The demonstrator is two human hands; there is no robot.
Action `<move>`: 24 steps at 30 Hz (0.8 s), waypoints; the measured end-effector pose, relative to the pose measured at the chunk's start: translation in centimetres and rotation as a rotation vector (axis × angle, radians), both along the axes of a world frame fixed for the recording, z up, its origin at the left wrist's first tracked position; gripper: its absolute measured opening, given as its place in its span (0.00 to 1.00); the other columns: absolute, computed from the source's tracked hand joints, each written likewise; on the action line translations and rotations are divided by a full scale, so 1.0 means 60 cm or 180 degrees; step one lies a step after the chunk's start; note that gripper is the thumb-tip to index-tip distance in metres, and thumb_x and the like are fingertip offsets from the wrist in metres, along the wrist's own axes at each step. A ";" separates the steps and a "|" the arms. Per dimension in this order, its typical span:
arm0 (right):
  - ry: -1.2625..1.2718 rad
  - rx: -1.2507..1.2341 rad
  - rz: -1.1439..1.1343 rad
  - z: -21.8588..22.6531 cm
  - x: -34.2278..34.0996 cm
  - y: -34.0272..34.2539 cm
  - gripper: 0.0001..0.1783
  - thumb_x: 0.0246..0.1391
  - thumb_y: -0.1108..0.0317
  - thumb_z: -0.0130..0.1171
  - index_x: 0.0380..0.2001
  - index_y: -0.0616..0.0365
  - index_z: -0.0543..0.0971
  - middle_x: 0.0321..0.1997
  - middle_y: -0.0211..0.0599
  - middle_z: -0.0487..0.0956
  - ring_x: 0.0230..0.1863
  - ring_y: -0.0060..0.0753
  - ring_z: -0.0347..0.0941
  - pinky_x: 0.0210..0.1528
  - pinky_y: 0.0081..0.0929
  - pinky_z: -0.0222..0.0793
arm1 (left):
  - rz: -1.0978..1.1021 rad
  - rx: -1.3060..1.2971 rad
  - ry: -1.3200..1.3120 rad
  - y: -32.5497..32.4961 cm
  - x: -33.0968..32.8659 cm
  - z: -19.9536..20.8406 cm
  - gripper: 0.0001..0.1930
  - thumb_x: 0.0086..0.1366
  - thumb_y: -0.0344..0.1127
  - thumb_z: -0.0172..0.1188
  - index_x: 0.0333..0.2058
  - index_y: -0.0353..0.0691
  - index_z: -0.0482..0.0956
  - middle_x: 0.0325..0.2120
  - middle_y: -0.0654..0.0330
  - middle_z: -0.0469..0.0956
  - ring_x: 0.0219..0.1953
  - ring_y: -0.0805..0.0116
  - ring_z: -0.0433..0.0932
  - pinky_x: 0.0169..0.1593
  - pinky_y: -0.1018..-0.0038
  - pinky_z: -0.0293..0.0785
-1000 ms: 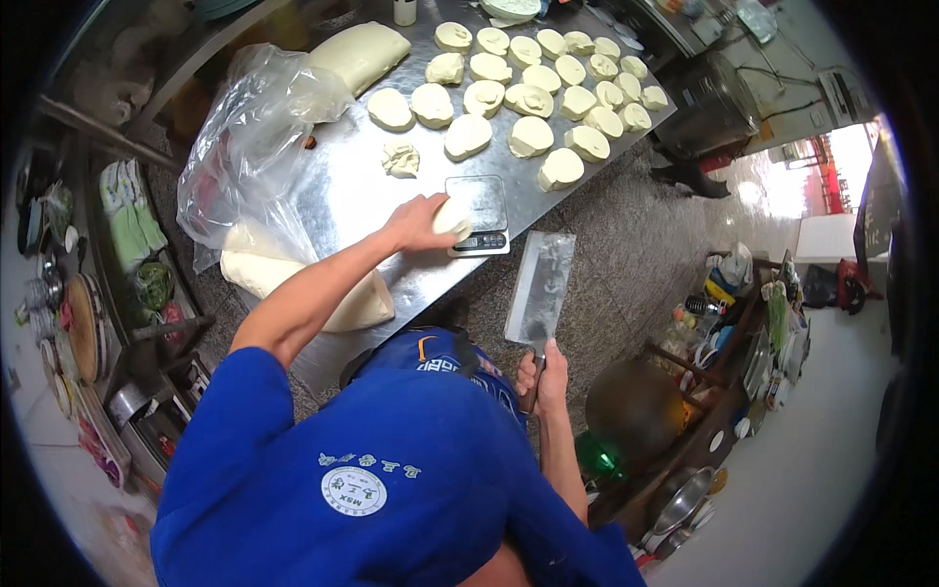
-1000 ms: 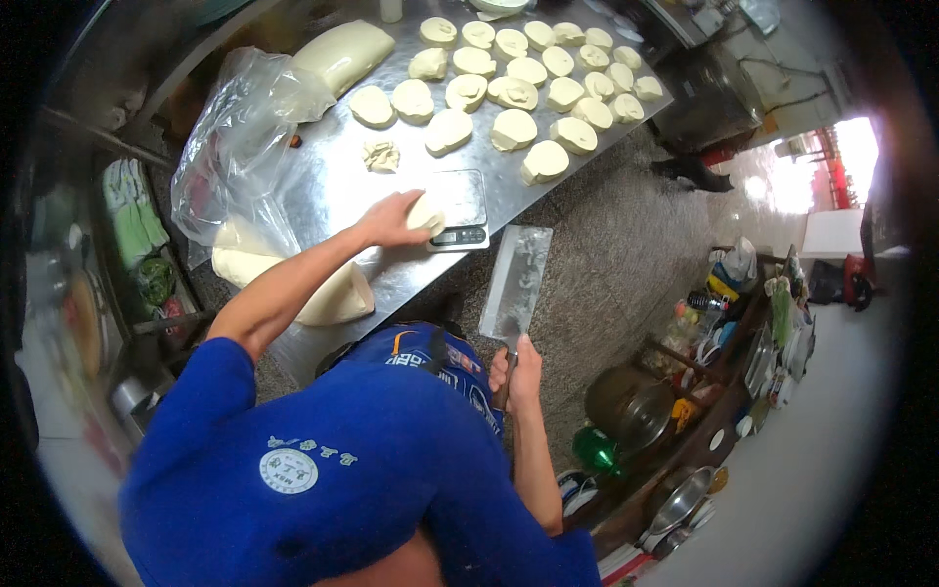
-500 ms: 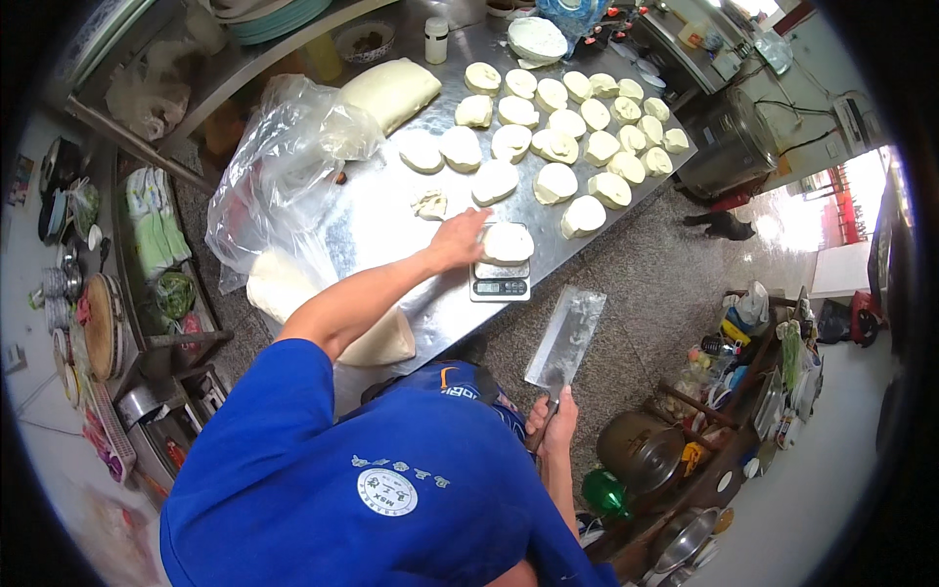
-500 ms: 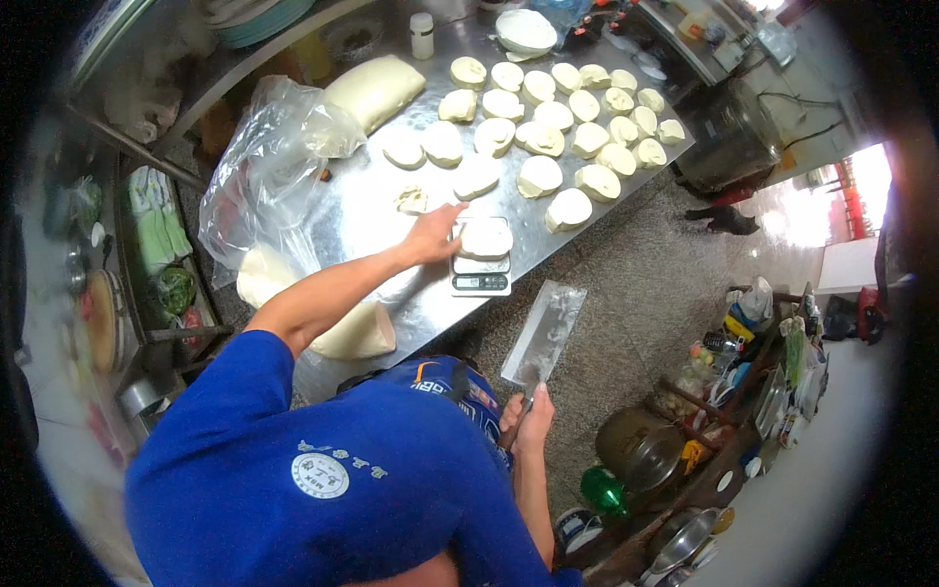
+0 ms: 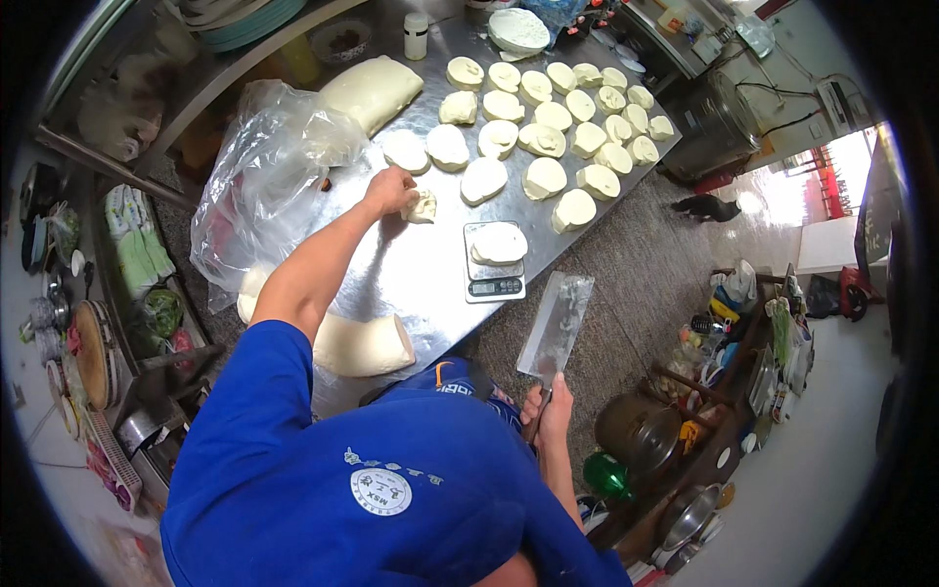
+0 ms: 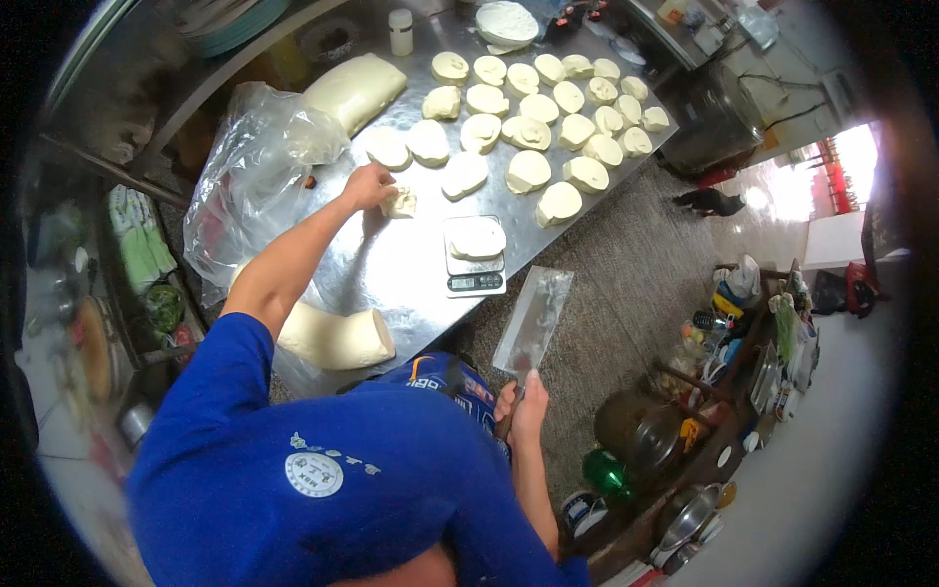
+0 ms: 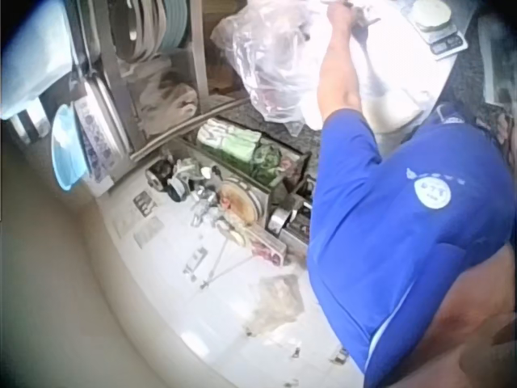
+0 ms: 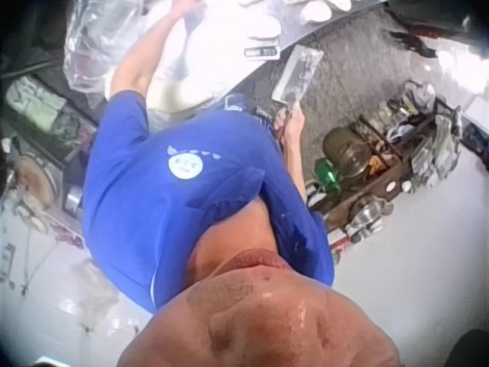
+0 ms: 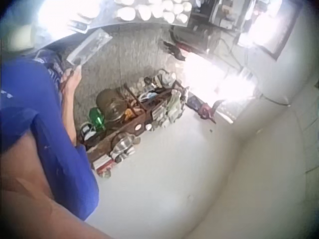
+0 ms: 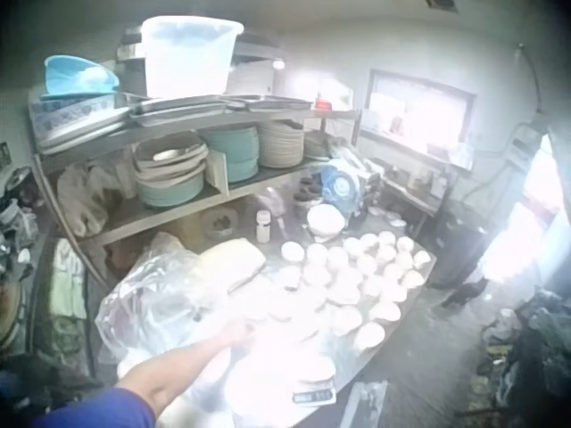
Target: The person cuts a long log of dough into small pieces using a cleaver, weighs each piece on a digital scale, and arranges them on a stainless steel countertop. The person repeatedly trims and adjusts pieces to reach a target weight before placing them aside.
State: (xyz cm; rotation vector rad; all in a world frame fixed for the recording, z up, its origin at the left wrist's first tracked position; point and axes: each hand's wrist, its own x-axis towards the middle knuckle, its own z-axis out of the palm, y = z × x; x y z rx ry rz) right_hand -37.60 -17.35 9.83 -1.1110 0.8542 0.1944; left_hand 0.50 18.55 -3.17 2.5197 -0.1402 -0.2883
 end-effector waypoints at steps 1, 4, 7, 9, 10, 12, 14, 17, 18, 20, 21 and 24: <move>0.0026 0.0042 -0.0017 -0.001 0.001 -0.002 0.25 0.76 0.45 0.42 0.35 0.58 0.68 0.20 0.31 0.67 0.15 0.25 0.63 0.15 0.27 0.63 | 0.0024 -0.0029 0.0005 -0.001 0.000 0.000 0.15 0.57 0.42 0.68 0.41 0.43 0.90 0.39 0.51 0.88 0.45 0.53 0.85 0.53 0.61 0.80; 0.0078 -0.0009 0.0021 0.011 0.010 0.000 0.25 0.77 0.48 0.41 0.35 0.59 0.69 0.20 0.31 0.67 0.15 0.25 0.63 0.15 0.27 0.63 | 0.0122 -0.0012 0.0059 -0.006 -0.007 0.009 0.13 0.59 0.41 0.66 0.40 0.44 0.90 0.38 0.52 0.88 0.45 0.53 0.85 0.53 0.61 0.80; 0.0038 -0.0019 0.0106 0.008 0.011 -0.003 0.25 0.77 0.48 0.41 0.34 0.59 0.69 0.20 0.32 0.68 0.15 0.25 0.63 0.15 0.28 0.64 | 0.0005 0.0136 -0.0129 -0.007 -0.010 0.012 0.11 0.62 0.40 0.63 0.36 0.43 0.90 0.37 0.50 0.87 0.43 0.49 0.85 0.51 0.59 0.80; -0.0019 -0.0072 0.0175 0.009 0.012 -0.001 0.25 0.77 0.48 0.41 0.34 0.59 0.69 0.20 0.32 0.68 0.15 0.25 0.64 0.15 0.28 0.64 | -0.0168 0.0139 -0.0283 -0.003 -0.010 0.011 0.10 0.62 0.38 0.61 0.34 0.41 0.89 0.36 0.48 0.86 0.41 0.47 0.85 0.48 0.56 0.80; -0.0025 -0.0096 0.0202 0.011 0.014 0.000 0.26 0.77 0.48 0.41 0.33 0.59 0.69 0.20 0.32 0.68 0.15 0.25 0.64 0.15 0.28 0.64 | -0.0405 0.0226 -0.0338 0.001 -0.007 0.009 0.10 0.62 0.37 0.61 0.35 0.40 0.89 0.36 0.48 0.86 0.41 0.47 0.84 0.48 0.56 0.80; -0.0041 -0.0141 0.0248 0.015 0.016 0.002 0.26 0.77 0.47 0.41 0.32 0.59 0.69 0.20 0.32 0.67 0.15 0.25 0.64 0.15 0.28 0.65 | -0.0890 0.0397 -0.0453 0.005 0.006 0.013 0.11 0.64 0.36 0.61 0.36 0.38 0.88 0.35 0.47 0.86 0.42 0.47 0.84 0.48 0.57 0.80; -0.0072 -0.0158 0.0279 0.011 0.010 0.001 0.29 0.76 0.45 0.42 0.29 0.58 0.69 0.19 0.30 0.66 0.14 0.24 0.63 0.15 0.27 0.64 | -0.1058 0.0635 -0.0333 0.000 0.013 0.019 0.10 0.62 0.34 0.60 0.36 0.37 0.88 0.36 0.45 0.86 0.41 0.46 0.84 0.47 0.55 0.80; -0.0036 -0.0122 0.0210 0.019 0.011 0.006 0.29 0.77 0.47 0.40 0.26 0.58 0.69 0.18 0.31 0.66 0.15 0.26 0.63 0.15 0.28 0.65 | -0.1112 0.0829 -0.0289 -0.007 0.021 0.025 0.10 0.60 0.30 0.59 0.35 0.37 0.88 0.36 0.45 0.86 0.41 0.45 0.84 0.47 0.55 0.80; -0.0013 -0.0125 0.0190 0.018 0.010 0.007 0.29 0.77 0.47 0.40 0.26 0.58 0.69 0.18 0.31 0.66 0.15 0.26 0.63 0.15 0.28 0.65 | -0.1073 0.0826 -0.0337 -0.008 0.020 0.021 0.09 0.59 0.30 0.59 0.35 0.37 0.87 0.36 0.45 0.86 0.42 0.45 0.84 0.47 0.56 0.80; 0.0012 -0.0127 0.0188 0.016 0.007 0.006 0.29 0.77 0.48 0.40 0.26 0.58 0.69 0.18 0.31 0.67 0.15 0.26 0.64 0.15 0.28 0.65 | -0.0848 0.0799 -0.0403 -0.012 0.019 0.013 0.09 0.60 0.30 0.59 0.36 0.37 0.87 0.37 0.46 0.86 0.43 0.45 0.84 0.48 0.55 0.80; 0.0013 -0.0119 0.0213 0.015 0.006 0.006 0.28 0.77 0.48 0.40 0.27 0.58 0.69 0.18 0.32 0.67 0.15 0.26 0.64 0.15 0.28 0.65 | -0.0655 0.0781 -0.0420 -0.013 0.017 0.001 0.09 0.61 0.30 0.59 0.37 0.37 0.87 0.38 0.46 0.86 0.44 0.46 0.84 0.48 0.55 0.80; 0.0087 -0.0137 0.0186 0.020 0.007 0.010 0.27 0.77 0.48 0.40 0.29 0.58 0.69 0.19 0.32 0.67 0.14 0.26 0.64 0.14 0.28 0.65 | 0.0018 0.0536 -0.0351 -0.013 0.012 -0.023 0.10 0.63 0.32 0.59 0.38 0.38 0.86 0.40 0.47 0.86 0.45 0.46 0.84 0.50 0.55 0.79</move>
